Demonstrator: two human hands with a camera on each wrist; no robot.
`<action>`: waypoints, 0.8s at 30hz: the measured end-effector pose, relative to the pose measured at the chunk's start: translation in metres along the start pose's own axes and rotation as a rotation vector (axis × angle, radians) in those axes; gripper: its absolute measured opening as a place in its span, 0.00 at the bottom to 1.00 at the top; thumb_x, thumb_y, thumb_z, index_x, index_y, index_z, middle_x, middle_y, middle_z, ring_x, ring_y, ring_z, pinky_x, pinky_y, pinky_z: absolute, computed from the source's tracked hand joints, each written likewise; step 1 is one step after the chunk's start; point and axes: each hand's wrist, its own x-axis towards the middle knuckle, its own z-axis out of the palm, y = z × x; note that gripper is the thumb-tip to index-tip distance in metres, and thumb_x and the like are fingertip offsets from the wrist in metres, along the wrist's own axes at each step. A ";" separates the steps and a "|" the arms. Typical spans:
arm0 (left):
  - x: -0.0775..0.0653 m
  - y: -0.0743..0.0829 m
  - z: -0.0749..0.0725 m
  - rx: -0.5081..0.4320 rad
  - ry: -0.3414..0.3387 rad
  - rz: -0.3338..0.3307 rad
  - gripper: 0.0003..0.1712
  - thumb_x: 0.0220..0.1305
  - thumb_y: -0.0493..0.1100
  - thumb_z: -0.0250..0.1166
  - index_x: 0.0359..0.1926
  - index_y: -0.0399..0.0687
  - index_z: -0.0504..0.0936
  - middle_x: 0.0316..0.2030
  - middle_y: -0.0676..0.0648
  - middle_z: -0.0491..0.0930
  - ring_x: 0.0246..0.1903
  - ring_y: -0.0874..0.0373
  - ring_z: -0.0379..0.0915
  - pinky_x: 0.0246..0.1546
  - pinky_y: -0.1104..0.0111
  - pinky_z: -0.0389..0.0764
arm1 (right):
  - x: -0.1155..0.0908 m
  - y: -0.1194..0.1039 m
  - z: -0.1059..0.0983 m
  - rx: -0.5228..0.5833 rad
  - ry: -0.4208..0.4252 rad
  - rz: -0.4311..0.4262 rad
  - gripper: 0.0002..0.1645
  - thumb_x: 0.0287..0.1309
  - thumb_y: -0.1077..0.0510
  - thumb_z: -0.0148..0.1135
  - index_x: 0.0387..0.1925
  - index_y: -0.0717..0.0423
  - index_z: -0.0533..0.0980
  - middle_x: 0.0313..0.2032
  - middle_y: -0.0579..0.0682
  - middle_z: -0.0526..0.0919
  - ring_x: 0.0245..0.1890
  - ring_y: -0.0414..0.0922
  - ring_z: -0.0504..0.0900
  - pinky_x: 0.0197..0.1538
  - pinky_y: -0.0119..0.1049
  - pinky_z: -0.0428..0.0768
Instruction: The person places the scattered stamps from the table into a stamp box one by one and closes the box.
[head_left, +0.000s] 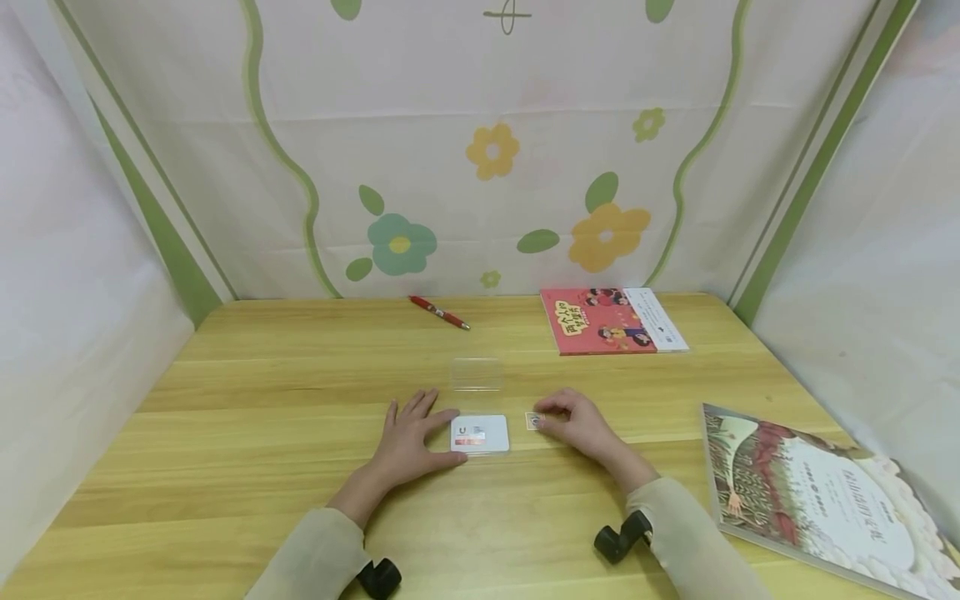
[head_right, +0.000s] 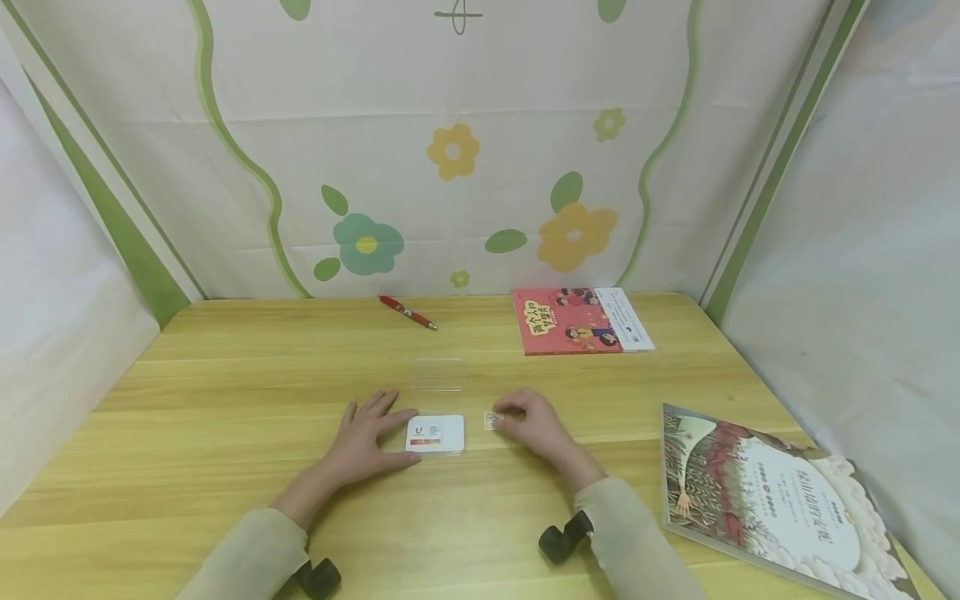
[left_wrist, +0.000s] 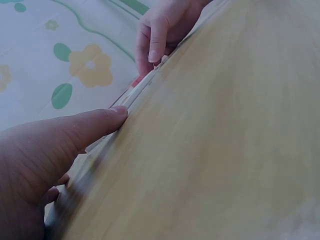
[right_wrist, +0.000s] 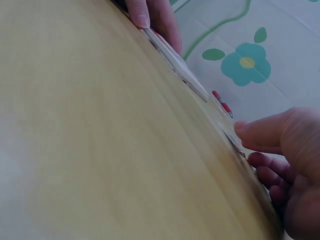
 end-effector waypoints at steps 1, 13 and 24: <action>0.000 0.000 0.000 -0.001 0.000 0.000 0.39 0.41 0.69 0.60 0.54 0.55 0.72 0.61 0.40 0.54 0.61 0.46 0.41 0.53 0.45 0.33 | 0.000 0.000 0.001 -0.017 0.005 -0.001 0.12 0.42 0.60 0.66 0.34 0.56 0.79 0.34 0.47 0.75 0.38 0.45 0.71 0.43 0.41 0.68; 0.001 0.000 0.000 -0.008 -0.003 -0.001 0.39 0.41 0.69 0.60 0.54 0.55 0.72 0.61 0.40 0.54 0.61 0.46 0.41 0.53 0.45 0.33 | 0.001 -0.006 0.004 -0.147 -0.007 0.005 0.08 0.43 0.61 0.65 0.29 0.55 0.76 0.33 0.46 0.72 0.34 0.43 0.68 0.40 0.39 0.68; 0.000 0.002 -0.003 -0.013 -0.011 -0.004 0.38 0.42 0.68 0.60 0.53 0.56 0.72 0.61 0.40 0.54 0.61 0.45 0.41 0.53 0.44 0.33 | -0.001 -0.006 0.005 -0.153 -0.033 -0.055 0.04 0.46 0.62 0.63 0.27 0.53 0.75 0.29 0.43 0.70 0.30 0.41 0.66 0.35 0.36 0.67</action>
